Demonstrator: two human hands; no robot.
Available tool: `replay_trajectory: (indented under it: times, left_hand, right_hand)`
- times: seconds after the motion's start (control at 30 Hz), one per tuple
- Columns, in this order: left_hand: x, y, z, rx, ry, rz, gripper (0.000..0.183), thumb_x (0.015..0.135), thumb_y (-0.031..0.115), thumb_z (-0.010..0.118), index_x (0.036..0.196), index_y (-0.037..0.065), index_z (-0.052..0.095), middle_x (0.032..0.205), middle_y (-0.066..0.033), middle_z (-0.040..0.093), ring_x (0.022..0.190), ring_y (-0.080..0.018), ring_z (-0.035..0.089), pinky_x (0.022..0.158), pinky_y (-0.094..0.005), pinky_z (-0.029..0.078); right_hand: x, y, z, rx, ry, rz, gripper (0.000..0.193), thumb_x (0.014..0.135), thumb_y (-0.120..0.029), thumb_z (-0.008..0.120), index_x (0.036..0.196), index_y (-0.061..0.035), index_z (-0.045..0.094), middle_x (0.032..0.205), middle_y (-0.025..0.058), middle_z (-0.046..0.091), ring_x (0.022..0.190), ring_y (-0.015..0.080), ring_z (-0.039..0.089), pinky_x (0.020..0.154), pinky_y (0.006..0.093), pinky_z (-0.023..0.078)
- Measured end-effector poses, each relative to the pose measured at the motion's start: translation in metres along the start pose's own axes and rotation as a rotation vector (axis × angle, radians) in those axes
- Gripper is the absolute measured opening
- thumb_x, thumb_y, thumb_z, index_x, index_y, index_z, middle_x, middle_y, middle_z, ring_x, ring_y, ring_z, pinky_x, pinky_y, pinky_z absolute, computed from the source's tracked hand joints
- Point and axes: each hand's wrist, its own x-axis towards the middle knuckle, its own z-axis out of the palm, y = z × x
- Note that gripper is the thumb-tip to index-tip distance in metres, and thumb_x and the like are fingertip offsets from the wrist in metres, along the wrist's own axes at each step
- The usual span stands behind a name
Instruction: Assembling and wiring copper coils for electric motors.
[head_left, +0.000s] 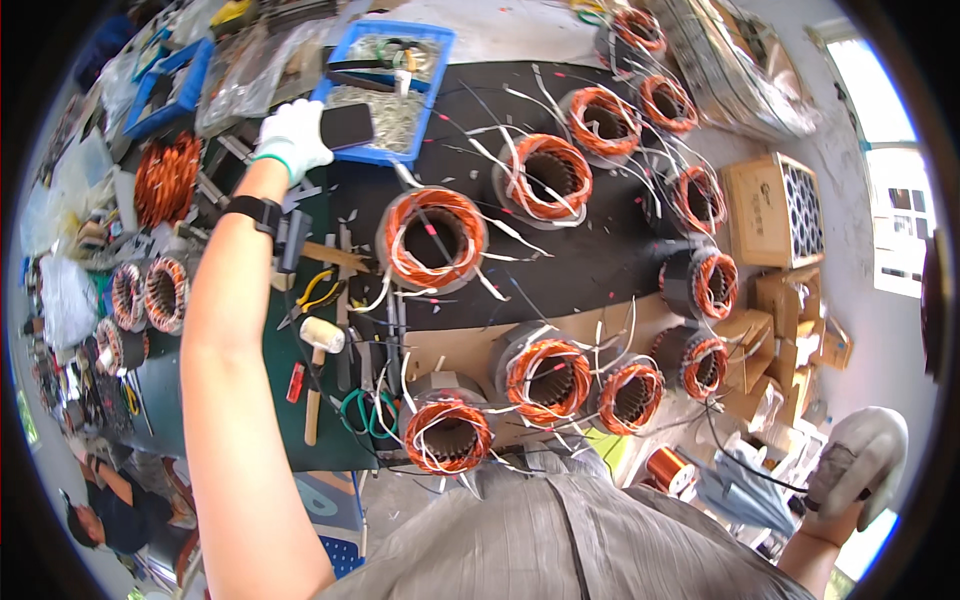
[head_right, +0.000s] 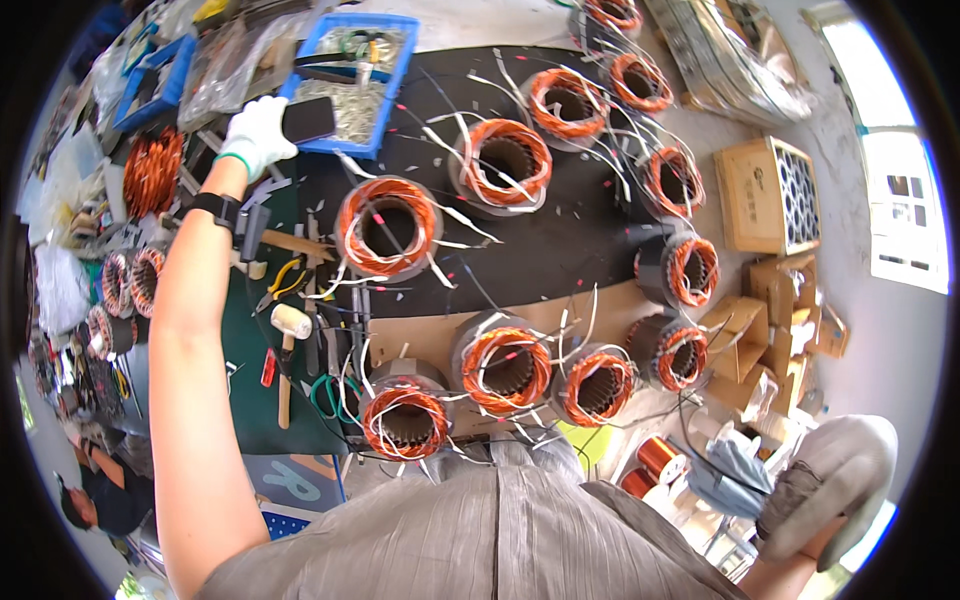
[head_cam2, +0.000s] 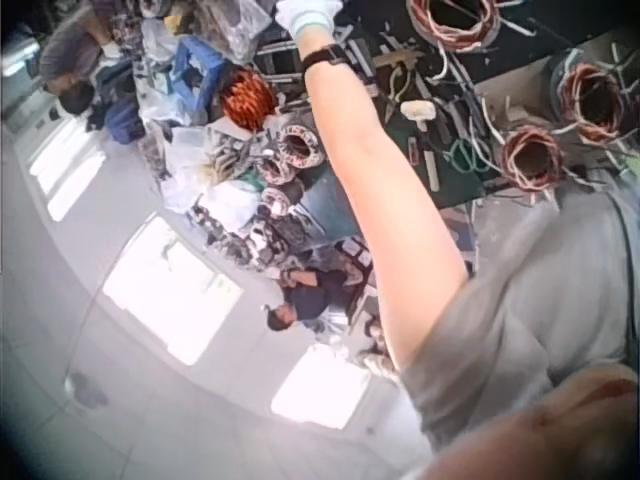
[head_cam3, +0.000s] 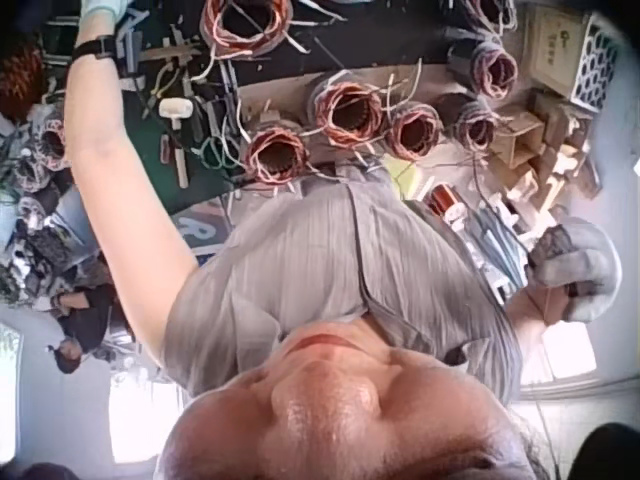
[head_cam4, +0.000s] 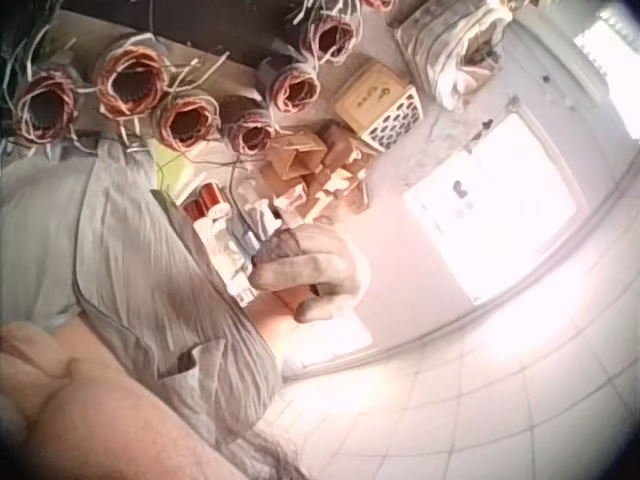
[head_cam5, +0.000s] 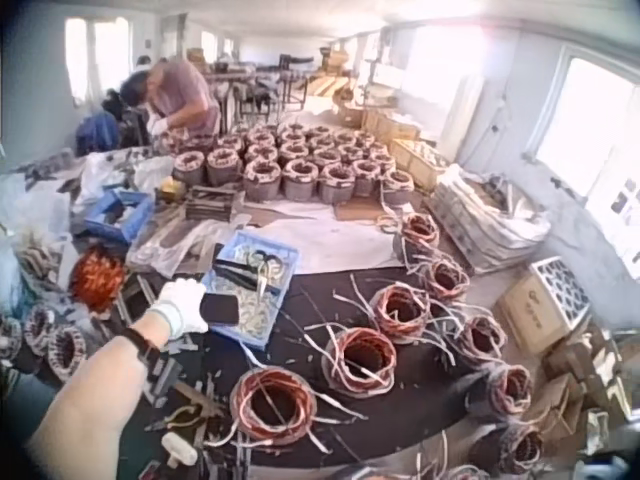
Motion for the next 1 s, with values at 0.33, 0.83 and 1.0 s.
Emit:
replay_trajectory:
  times: [0.33, 0.83, 1.0]
  left_hand:
    - [-0.071, 0.107, -0.083, -1.225, 0.115, 0.242, 0.041, 0.097, 0.023, 0.065, 0.131, 0.001, 0.061, 0.125, -0.0073, 0.067, 0.116, -0.0161, 0.060, 0.106, -0.0303, 0.043]
    - [-0.014, 0.258, -0.005, -0.724, -0.219, -0.235, 0.061, 0.077, 0.056, 0.076, 0.104, 0.002, 0.076, 0.107, -0.0240, 0.073, 0.102, -0.0383, 0.071, 0.090, -0.0432, 0.055]
    - [-0.030, 0.260, -0.005, -0.664, -0.106, -0.128, 0.036, 0.075, 0.032, 0.071, 0.094, 0.002, 0.076, 0.099, -0.0246, 0.073, 0.096, -0.0392, 0.071, 0.086, -0.0451, 0.057]
  right_hand:
    - [0.074, 0.204, -0.109, 0.617, 0.981, 0.331, 0.053, 0.099, -0.033, 0.063, 0.136, 0.0039, 0.054, 0.107, 0.0094, 0.065, 0.092, 0.0193, 0.065, 0.081, 0.0356, 0.054]
    - [0.201, 0.340, -0.196, 0.674, 1.189, 0.404, 0.047, 0.080, -0.021, 0.068, 0.121, -0.0048, 0.054, 0.100, 0.0153, 0.068, 0.086, 0.0318, 0.072, 0.088, 0.0579, 0.051]
    - [0.195, 0.324, -0.179, 0.645, 1.173, 0.363, 0.041, 0.078, -0.018, 0.067, 0.116, -0.0044, 0.059, 0.095, 0.0157, 0.069, 0.078, 0.0324, 0.073, 0.075, 0.0542, 0.056]
